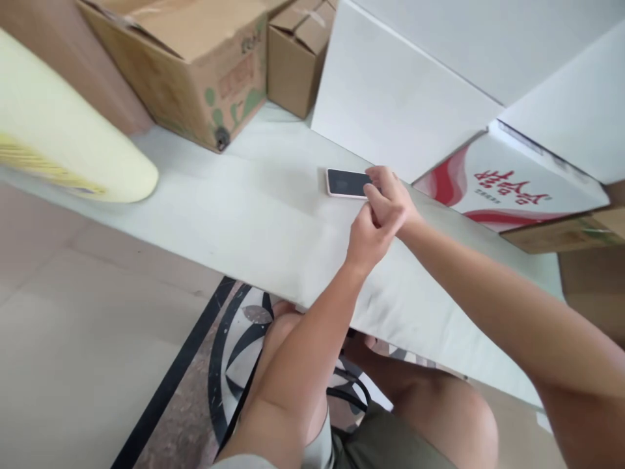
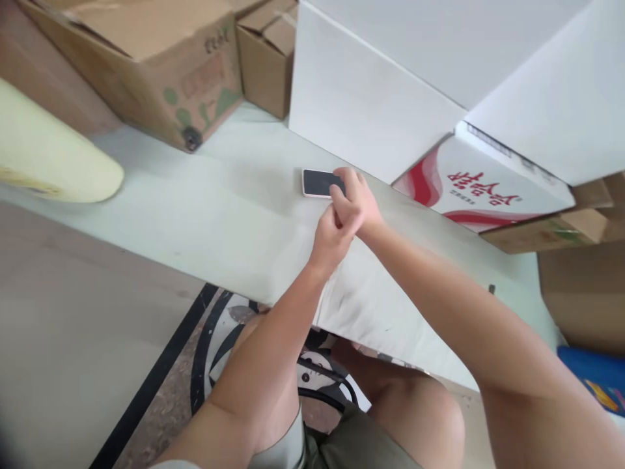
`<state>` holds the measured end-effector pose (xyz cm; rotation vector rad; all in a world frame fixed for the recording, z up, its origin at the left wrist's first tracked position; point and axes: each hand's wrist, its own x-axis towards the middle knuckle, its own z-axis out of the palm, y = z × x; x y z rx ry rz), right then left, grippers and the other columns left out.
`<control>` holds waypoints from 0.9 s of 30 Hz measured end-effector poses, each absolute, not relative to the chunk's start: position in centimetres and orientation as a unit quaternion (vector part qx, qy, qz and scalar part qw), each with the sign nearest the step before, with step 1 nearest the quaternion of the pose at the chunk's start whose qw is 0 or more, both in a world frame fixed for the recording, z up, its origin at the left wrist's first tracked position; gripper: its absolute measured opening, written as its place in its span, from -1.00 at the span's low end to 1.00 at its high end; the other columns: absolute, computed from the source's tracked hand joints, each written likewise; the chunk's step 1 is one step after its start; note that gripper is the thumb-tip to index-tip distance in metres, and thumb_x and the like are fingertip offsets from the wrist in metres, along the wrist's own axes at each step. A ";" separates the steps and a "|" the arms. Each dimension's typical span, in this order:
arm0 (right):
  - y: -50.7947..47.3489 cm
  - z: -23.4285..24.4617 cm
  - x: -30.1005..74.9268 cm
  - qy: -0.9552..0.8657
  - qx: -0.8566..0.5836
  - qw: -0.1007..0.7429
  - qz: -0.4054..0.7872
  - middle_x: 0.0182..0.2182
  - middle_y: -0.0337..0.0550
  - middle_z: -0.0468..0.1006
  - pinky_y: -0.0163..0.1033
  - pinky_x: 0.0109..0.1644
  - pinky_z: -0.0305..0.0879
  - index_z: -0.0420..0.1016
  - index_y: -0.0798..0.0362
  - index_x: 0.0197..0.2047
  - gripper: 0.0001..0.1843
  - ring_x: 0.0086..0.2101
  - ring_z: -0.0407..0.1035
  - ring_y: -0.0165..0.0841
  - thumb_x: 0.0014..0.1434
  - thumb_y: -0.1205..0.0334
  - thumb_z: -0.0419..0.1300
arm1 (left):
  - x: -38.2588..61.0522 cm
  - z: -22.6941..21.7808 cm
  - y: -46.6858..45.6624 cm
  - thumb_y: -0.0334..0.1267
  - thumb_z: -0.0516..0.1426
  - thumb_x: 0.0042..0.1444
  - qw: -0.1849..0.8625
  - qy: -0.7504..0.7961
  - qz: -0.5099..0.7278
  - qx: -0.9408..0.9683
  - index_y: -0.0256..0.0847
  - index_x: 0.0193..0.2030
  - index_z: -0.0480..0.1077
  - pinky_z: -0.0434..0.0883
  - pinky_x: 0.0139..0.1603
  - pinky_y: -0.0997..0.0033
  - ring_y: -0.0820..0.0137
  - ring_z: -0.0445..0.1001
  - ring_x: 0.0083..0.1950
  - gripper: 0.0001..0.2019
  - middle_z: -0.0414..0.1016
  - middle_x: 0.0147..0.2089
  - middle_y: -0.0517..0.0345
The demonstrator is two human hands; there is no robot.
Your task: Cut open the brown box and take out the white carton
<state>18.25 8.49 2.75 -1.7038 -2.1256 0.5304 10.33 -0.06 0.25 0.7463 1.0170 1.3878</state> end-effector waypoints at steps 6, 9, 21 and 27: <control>10.4 3.3 9.0 -0.774 -0.560 0.163 0.246 0.21 0.06 0.48 0.26 0.33 0.38 0.42 -0.06 0.16 -0.56 0.20 0.41 -0.03 0.25 0.03 0.12 | 5.6 0.2 0.6 -0.02 0.30 0.34 0.526 0.388 0.741 0.152 -0.14 -0.35 0.23 0.34 -0.32 0.44 0.52 0.35 -0.41 -0.60 0.32 -0.43 0.31; 11.7 2.9 5.8 -0.787 -0.546 0.145 0.247 0.15 0.07 0.50 0.28 0.34 0.36 0.44 -0.02 0.12 -0.59 0.14 0.44 -0.05 0.22 0.11 0.16 | 3.3 0.3 0.6 -0.07 0.31 0.34 0.556 0.314 0.769 0.034 -0.18 -0.32 0.31 0.39 -0.26 0.50 0.58 0.38 -0.42 -0.66 0.36 -0.43 0.33; 11.5 7.9 -8.0 -0.907 -0.356 0.203 0.097 0.37 -0.04 0.27 0.27 0.35 0.39 0.40 -0.26 0.22 -0.44 0.39 0.18 0.04 0.14 0.25 0.16 | -1.0 0.8 -0.1 -0.47 0.31 0.26 0.574 0.300 0.754 -0.112 -0.27 -0.34 0.48 0.45 -0.23 0.57 0.65 0.47 -0.47 -0.84 0.53 -0.43 0.28; 12.0 7.8 -9.6 -0.920 -0.334 0.185 0.091 0.37 -0.08 0.35 0.56 0.44 0.16 0.43 -0.33 0.16 -0.41 0.47 -0.01 0.20 0.01 0.15 0.26 | -2.1 1.1 -0.6 -0.13 0.05 0.53 0.610 0.322 0.721 -0.065 -0.23 -0.66 0.19 -0.03 -0.60 0.54 0.64 0.02 -0.70 -0.36 0.03 -0.74 0.35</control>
